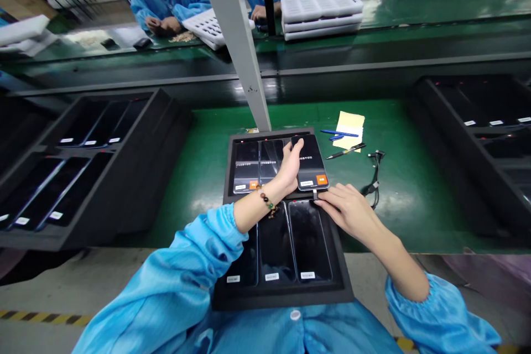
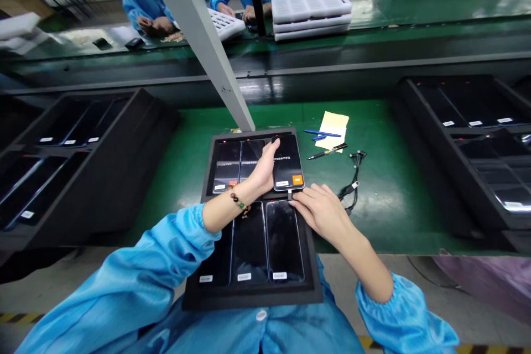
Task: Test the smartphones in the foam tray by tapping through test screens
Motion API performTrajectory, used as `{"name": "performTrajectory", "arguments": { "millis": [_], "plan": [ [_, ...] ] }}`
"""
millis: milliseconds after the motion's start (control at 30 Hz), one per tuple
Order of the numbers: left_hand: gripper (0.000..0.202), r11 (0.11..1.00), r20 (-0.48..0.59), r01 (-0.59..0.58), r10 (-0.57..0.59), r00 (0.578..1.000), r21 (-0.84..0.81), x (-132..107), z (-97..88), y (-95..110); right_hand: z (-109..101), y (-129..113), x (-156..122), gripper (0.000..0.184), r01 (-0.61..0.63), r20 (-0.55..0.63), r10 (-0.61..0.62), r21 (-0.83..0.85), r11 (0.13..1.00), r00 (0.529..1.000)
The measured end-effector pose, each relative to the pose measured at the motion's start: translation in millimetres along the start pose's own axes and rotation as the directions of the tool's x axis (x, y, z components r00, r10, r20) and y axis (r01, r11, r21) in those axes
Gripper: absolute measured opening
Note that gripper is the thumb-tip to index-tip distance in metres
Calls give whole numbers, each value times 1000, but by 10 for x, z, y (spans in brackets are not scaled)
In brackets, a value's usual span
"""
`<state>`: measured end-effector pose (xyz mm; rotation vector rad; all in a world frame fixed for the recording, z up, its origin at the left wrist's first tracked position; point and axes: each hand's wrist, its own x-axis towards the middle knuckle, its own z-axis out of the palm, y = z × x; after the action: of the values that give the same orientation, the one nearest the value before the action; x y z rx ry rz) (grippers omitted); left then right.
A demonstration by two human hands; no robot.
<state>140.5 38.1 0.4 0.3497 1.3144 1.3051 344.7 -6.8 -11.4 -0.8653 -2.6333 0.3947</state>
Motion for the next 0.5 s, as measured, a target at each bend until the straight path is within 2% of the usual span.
{"name": "performTrajectory", "arguments": {
  "millis": [200, 367, 500],
  "plan": [
    [64, 999, -73, -36, 37, 997, 21, 21, -40, 1, -29, -36, 49, 27, -20, 48, 20, -7, 1000, 999],
    [54, 999, -109, 36, -40, 993, -41, 44, -70, -14, -62, -29, 133, 28, -14, 81, 12, 19, 1000, 997],
    [44, 975, -60, 122, -135, 989, -183, 70, -81, 2, -73, 4, 242, 31, -51, 74, 45, 69, 996, 996]
  ]
}}
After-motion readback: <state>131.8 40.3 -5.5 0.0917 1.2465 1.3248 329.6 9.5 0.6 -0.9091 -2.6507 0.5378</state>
